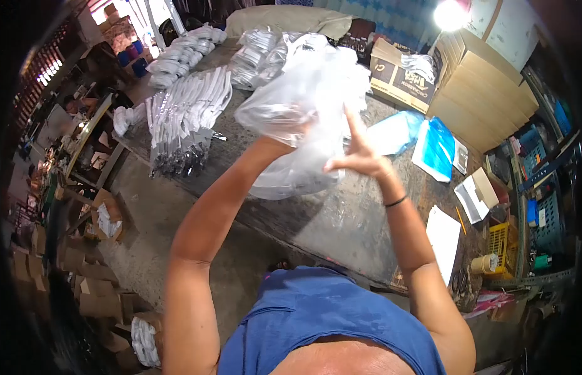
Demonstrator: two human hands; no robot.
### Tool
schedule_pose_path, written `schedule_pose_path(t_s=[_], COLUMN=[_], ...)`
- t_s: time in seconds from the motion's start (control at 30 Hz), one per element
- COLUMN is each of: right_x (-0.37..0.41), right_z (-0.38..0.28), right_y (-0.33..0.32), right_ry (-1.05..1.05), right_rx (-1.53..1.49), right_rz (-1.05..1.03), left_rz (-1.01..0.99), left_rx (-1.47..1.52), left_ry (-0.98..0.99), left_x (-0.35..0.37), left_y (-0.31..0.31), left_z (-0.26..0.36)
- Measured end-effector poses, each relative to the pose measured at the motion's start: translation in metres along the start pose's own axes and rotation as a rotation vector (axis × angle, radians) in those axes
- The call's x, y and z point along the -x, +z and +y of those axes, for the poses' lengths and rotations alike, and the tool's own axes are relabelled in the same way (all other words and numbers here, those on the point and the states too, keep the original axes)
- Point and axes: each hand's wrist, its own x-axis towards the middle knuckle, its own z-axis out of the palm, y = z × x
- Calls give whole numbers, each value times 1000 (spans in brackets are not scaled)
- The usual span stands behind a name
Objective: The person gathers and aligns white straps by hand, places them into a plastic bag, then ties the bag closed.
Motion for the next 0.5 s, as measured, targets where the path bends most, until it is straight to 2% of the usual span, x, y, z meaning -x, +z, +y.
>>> schedule_pose_path(t_s=[0.03,0.07,0.1,0.13,0.17,0.2,0.23,0.3,0.33,0.4,0.43,0.47,0.5], right_x=[-5,-3,-12,-21,-30,-34,-37,-44,-41,-32,-27,-22,-17], right_z=[1,16,-17,-27,-31,-20,-27,-47,-44,-19,-10,-16,-12], right_y=[25,56,54,63,70,77,75,59,65,84,92,95,103], right_ry=[-11,40,-8,62,136,83,97,273,220,164,99,169,185], right_rx=[62,-47,-40,-109,-180,-95,-163,-182,-139,-98,-51,-41,-38], right_rz=[-21,0,3,113,221,250,264,29,98,93,97,42,31], left_rz=[1,-2,-7,-13,-105,-196,-198,-316,-313,-167,-290,-417,-420], left_rx=[-16,98,214,200,186,172,161,778,778,413,418,426,443], left_ry=[3,22,37,34,43,50,38,-527,-543,-554,-651,-745,-755], left_x=[-16,-38,-53,-60,-67,-72,-69,-48,-30,24,62,97,113], left_y=[-3,-14,-27,-40,-53,-63,-75,-106,-114,-111,-95,-78,-70], left_z=[9,25,35,35,35,32,25,7,2,-2,-3,0,10])
